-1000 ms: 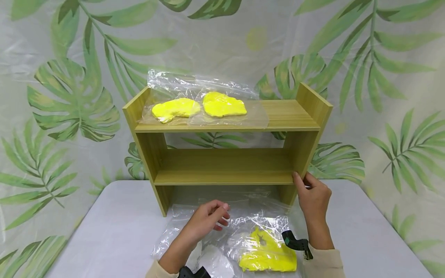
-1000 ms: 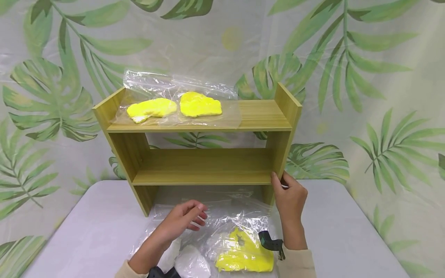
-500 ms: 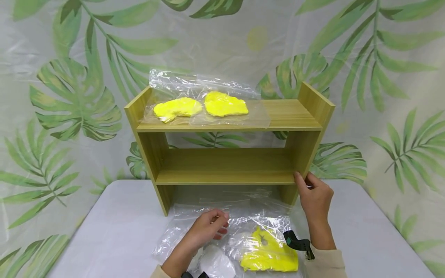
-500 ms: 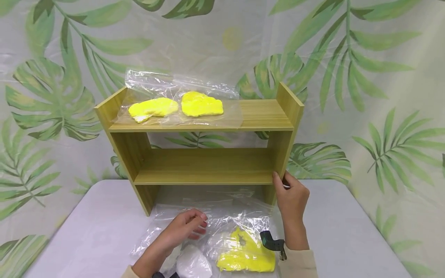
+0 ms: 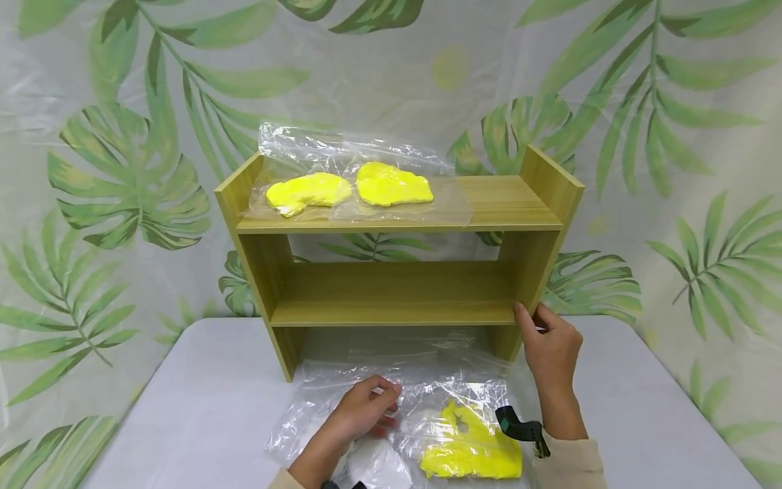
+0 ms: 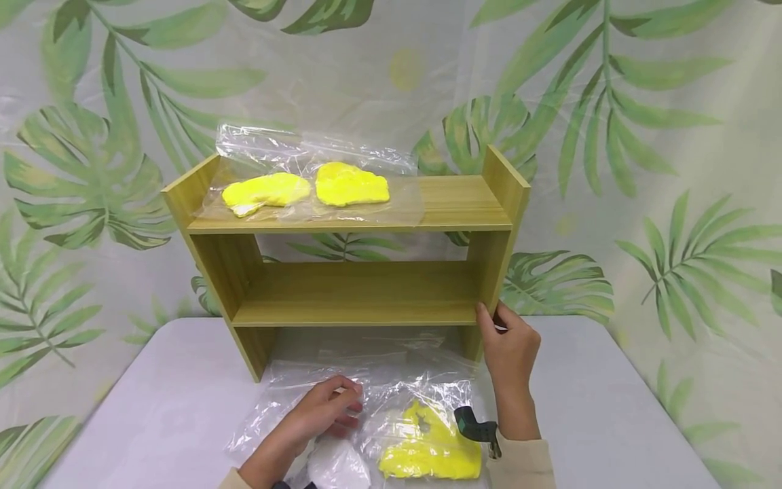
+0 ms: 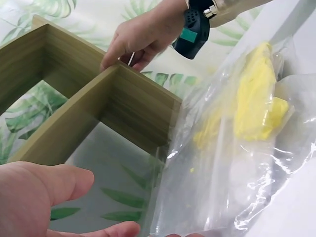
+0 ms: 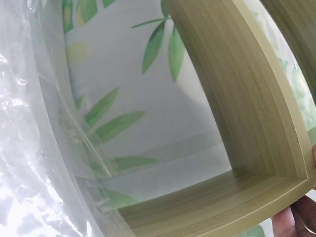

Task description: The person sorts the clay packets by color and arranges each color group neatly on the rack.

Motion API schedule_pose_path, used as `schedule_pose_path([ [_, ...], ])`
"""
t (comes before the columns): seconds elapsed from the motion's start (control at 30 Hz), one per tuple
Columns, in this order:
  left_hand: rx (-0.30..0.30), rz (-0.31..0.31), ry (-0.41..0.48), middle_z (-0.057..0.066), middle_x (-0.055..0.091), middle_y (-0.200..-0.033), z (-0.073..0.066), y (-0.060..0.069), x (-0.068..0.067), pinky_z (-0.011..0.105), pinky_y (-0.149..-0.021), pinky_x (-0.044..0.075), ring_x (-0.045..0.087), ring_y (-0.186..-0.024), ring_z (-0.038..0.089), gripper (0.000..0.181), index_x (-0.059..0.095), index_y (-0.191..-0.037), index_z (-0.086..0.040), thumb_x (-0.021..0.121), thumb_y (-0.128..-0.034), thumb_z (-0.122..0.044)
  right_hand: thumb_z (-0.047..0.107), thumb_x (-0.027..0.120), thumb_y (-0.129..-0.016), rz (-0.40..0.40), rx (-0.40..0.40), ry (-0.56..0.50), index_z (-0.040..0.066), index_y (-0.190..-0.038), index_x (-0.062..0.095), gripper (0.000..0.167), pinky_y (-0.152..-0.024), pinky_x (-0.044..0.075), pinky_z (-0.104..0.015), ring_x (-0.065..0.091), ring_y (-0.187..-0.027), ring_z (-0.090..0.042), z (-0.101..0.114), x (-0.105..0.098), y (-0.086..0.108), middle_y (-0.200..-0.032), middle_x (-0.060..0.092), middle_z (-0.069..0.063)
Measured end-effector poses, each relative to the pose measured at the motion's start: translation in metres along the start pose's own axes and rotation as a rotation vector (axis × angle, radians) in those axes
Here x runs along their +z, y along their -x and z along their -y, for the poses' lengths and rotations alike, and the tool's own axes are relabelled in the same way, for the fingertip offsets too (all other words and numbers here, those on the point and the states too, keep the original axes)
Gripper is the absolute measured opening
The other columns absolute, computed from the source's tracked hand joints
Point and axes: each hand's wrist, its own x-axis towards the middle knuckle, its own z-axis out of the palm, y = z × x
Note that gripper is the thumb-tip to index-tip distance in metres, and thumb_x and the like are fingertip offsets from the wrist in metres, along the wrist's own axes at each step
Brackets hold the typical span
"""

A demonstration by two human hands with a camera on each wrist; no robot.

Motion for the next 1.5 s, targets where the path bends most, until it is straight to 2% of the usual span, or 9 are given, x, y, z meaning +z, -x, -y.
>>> schedule_pose_path([
  [0.2,-0.026,-0.011,0.012,0.014,0.068,-0.089,0.005,-0.002,0.001,0.036,-0.059,0.056,0.068,-0.071,0.025,0.042,0.053,-0.109,-0.003,0.063,-0.0925,-0.041,0.023,0.071,-0.088,0.001,0.005,-0.003,0.002,-0.09,0.077,0.022,-0.057,0.04,-0.002,0.046,-0.066,0.025,0.0,0.0,0.0,-0.076,0.072,-0.014],
  [0.37,-0.004,-0.007,0.016,0.014,0.07,-0.085,0.011,-0.006,0.003,0.035,-0.058,0.056,0.067,-0.066,0.022,0.04,0.047,-0.117,0.004,0.066,-0.0907,-0.021,0.023,0.071,-0.088,0.0,-0.004,-0.007,0.002,-0.091,0.076,0.022,-0.057,0.04,-0.002,0.046,-0.067,0.025,0.001,0.0,0.0,-0.076,0.072,-0.014],
  [0.53,0.003,0.018,0.076,0.013,0.069,-0.078,0.015,-0.008,0.007,0.031,-0.057,0.055,0.065,-0.063,0.017,0.043,0.047,-0.117,0.009,0.07,-0.0845,-0.005,0.023,0.071,-0.088,0.003,-0.008,-0.008,0.002,-0.091,0.076,0.022,-0.056,0.04,-0.003,0.046,-0.067,0.026,0.001,0.0,0.0,-0.076,0.072,-0.014],
  [0.87,-0.005,0.082,0.103,0.005,0.066,-0.069,0.017,-0.009,0.013,0.025,-0.055,0.054,0.061,-0.058,0.011,0.014,0.068,-0.092,0.004,0.072,-0.0802,-0.002,0.023,0.071,-0.088,0.005,0.0,-0.011,0.002,-0.089,0.077,0.021,-0.056,0.04,-0.003,0.047,-0.065,0.024,0.001,0.0,0.0,-0.075,0.072,-0.014],
  [1.1,0.035,0.154,0.12,0.005,0.064,-0.073,0.016,-0.007,0.018,0.029,-0.059,0.055,0.063,-0.064,0.016,0.018,0.066,-0.096,0.003,0.073,-0.0815,-0.005,0.021,0.072,-0.087,-0.005,-0.02,-0.009,0.003,-0.087,0.077,0.019,-0.057,0.04,-0.003,0.048,-0.064,0.023,-0.002,0.001,0.0,-0.072,0.071,-0.012],
  [1.23,0.059,0.207,0.087,0.006,0.065,-0.082,0.014,-0.005,0.019,0.03,-0.059,0.054,0.06,-0.065,0.016,0.025,0.066,-0.102,0.001,0.074,-0.079,-0.002,0.021,0.072,-0.087,-0.004,-0.018,-0.008,0.002,-0.086,0.076,0.019,-0.058,0.04,-0.002,0.047,-0.065,0.024,-0.001,0.001,0.001,-0.072,0.071,-0.013],
  [1.33,0.091,0.228,0.016,0.007,0.066,-0.09,0.012,-0.004,0.019,0.03,-0.06,0.054,0.06,-0.068,0.015,0.032,0.065,-0.107,-0.003,0.075,-0.0769,0.0,0.021,0.072,-0.087,-0.004,-0.017,-0.009,0.002,-0.086,0.076,0.019,-0.058,0.04,-0.002,0.047,-0.065,0.024,0.0,0.0,0.001,-0.073,0.071,-0.013],
  [1.4,0.122,0.213,-0.072,0.006,0.067,-0.094,0.011,-0.002,0.02,0.029,-0.061,0.054,0.061,-0.07,0.013,0.037,0.066,-0.11,-0.009,0.077,-0.0757,-0.003,0.02,0.072,-0.087,-0.003,-0.017,-0.01,0.002,-0.086,0.076,0.019,-0.058,0.04,-0.002,0.047,-0.065,0.024,0.001,0.0,0.0,-0.072,0.071,-0.013],
  [1.5,0.169,0.146,-0.237,0.004,0.066,-0.097,0.009,0.001,0.024,0.026,-0.062,0.051,0.06,-0.074,0.01,0.041,0.066,-0.113,-0.017,0.08,-0.0741,-0.013,0.02,0.072,-0.087,-0.003,-0.016,-0.008,0.002,-0.085,0.076,0.019,-0.057,0.039,-0.002,0.047,-0.065,0.024,0.001,0.0,0.0,-0.072,0.071,-0.013],
])
